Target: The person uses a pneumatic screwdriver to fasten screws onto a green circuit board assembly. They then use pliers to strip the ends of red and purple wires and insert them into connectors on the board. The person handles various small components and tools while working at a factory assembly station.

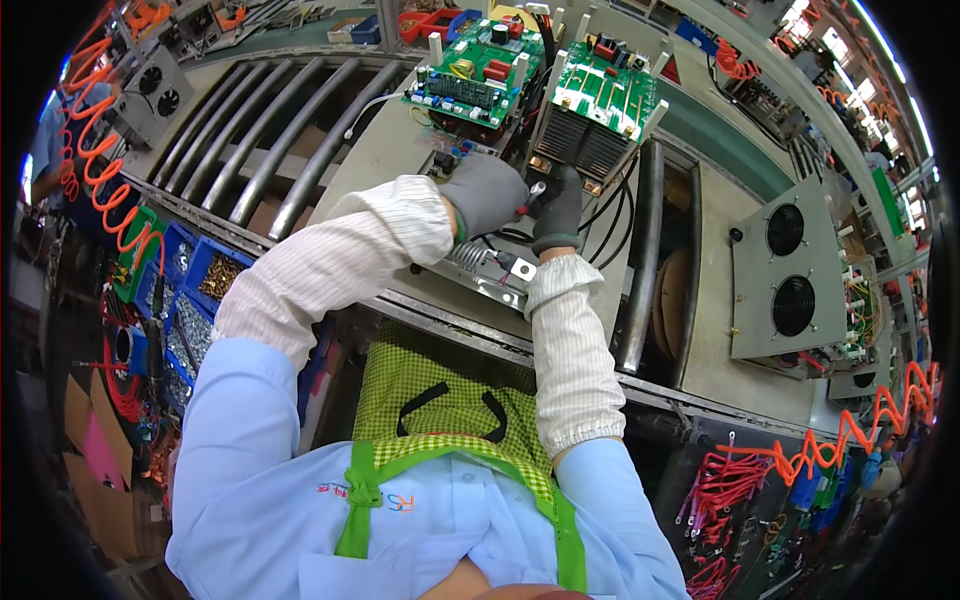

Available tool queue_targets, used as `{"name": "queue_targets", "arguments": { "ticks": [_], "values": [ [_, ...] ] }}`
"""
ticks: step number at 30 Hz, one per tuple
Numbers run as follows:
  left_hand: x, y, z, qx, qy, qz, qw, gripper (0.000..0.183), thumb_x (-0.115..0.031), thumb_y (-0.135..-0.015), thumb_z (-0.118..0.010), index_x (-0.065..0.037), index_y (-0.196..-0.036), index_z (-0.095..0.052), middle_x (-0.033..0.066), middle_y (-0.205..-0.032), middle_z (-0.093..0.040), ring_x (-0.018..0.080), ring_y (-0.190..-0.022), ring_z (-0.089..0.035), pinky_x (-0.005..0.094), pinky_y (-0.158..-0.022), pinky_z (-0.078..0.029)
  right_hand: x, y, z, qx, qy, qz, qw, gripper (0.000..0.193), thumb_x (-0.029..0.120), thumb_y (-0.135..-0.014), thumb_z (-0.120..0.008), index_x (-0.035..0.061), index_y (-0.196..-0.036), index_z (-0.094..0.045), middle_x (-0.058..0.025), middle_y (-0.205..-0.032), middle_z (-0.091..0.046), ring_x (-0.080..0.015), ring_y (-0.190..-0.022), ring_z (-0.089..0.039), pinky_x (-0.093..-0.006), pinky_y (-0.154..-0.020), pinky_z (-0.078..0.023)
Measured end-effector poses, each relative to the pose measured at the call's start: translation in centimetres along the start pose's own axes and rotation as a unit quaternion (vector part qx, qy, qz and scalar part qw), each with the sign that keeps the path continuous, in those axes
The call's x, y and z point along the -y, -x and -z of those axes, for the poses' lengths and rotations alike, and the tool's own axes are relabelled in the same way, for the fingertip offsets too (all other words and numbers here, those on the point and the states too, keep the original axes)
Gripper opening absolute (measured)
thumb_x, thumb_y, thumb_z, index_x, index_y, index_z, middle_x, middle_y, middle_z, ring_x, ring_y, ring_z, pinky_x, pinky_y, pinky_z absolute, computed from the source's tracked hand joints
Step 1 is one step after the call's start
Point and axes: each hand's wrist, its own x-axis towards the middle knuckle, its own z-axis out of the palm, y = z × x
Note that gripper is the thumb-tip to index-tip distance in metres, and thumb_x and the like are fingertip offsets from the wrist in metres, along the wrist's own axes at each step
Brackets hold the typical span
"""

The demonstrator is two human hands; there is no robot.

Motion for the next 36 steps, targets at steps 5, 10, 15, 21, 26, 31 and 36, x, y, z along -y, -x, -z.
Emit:
{"name": "queue_targets", "arguments": {
  "ticks": [5, 10, 15, 21, 26, 31, 36],
  "values": [
    [0.5, 1.1, 0.4, -0.079, 0.040, 0.000, 0.996, 0.035, -0.047, -0.084, -0.063, -0.013, -0.088, -0.071, 0.0089, -0.081, -0.070, 0.0281, -0.081, -0.069, 0.0434, -0.065, -0.053, -0.4, -0.6, 0.8, 0.038, -0.041, -0.002, 0.998, 0.031, 0.040, -0.092, -0.054, 0.0128, -0.103, -0.063, 0.0003, -0.087, -0.067, -0.0137, -0.073, -0.062, -0.0282, -0.064, -0.048],
    [0.1, -0.5, 0.0, -0.117, 0.050, 0.056, 0.990, 0.037, -0.046, -0.084, -0.063, -0.011, -0.088, -0.071, 0.0092, -0.080, -0.069, 0.0286, -0.078, -0.069, 0.0426, -0.064, -0.053, -0.3, -0.7, 0.5, 0.050, -0.041, -0.007, 0.998, 0.026, 0.038, -0.090, -0.057, 0.0141, -0.099, -0.063, 0.0024, -0.078, -0.062, -0.0116, -0.065, -0.055, -0.0256, -0.061, -0.041],
    [0.1, -1.4, -0.4, -0.117, 0.086, 0.039, 0.989, 0.035, -0.044, -0.085, -0.062, -0.010, -0.087, -0.070, 0.0098, -0.079, -0.068, 0.0300, -0.078, -0.068, 0.0435, -0.067, -0.053, 0.0, 0.1, 0.8, 0.040, 0.173, 0.081, 0.981, 0.020, 0.026, -0.090, -0.060, 0.0090, -0.083, -0.068, -0.0023, -0.071, -0.062, -0.0122, -0.056, -0.053, -0.0267, -0.049, -0.039],
    [0.8, -1.7, -0.9, -0.130, 0.086, 0.019, 0.988, 0.036, -0.045, -0.083, -0.064, -0.011, -0.087, -0.069, 0.0103, -0.082, -0.068, 0.0306, -0.083, -0.067, 0.0426, -0.070, -0.053, 0.4, 0.2, 1.6, 0.095, 0.552, 0.411, 0.719, 0.015, 0.011, -0.085, -0.061, 0.0028, -0.095, -0.070, -0.0125, -0.078, -0.067, -0.0185, -0.065, -0.063, -0.0327, -0.051, -0.046],
    [1.1, -1.8, -0.5, -0.136, 0.105, 0.001, 0.985, 0.036, -0.045, -0.081, -0.065, -0.010, -0.086, -0.069, 0.0120, -0.083, -0.068, 0.0314, -0.084, -0.066, 0.0423, -0.072, -0.053, 1.1, 0.9, 1.0, 0.096, 0.557, 0.289, 0.773, 0.024, 0.005, -0.074, -0.066, 0.0081, -0.098, -0.068, -0.0164, -0.087, -0.069, -0.0337, -0.081, -0.066, -0.0403, -0.070, -0.051],
    [-0.3, 0.9, -1.2, -0.200, 0.272, -0.005, 0.941, 0.036, -0.038, -0.081, -0.066, -0.007, -0.099, -0.062, 0.0163, -0.083, -0.068, 0.0363, -0.078, -0.066, 0.0451, -0.071, -0.051, 1.6, 1.1, 1.2, 0.099, 0.602, 0.338, 0.716, 0.021, 0.016, -0.084, -0.058, 0.0041, -0.097, -0.070, -0.0182, -0.085, -0.069, -0.0304, -0.076, -0.068, -0.0377, -0.069, -0.052],
    [-0.5, 3.4, -0.4, 0.000, 0.784, 0.044, 0.619, 0.024, -0.028, -0.090, -0.060, -0.005, -0.097, -0.061, 0.0000, -0.069, -0.055, 0.0113, -0.058, -0.049, 0.0265, -0.051, -0.039, 0.5, -0.6, 2.2, 0.082, 0.627, 0.363, 0.684, 0.024, 0.013, -0.085, -0.058, 0.0047, -0.105, -0.069, -0.0173, -0.086, -0.069, -0.0281, -0.077, -0.067, -0.0378, -0.069, -0.052]
  ]
}}
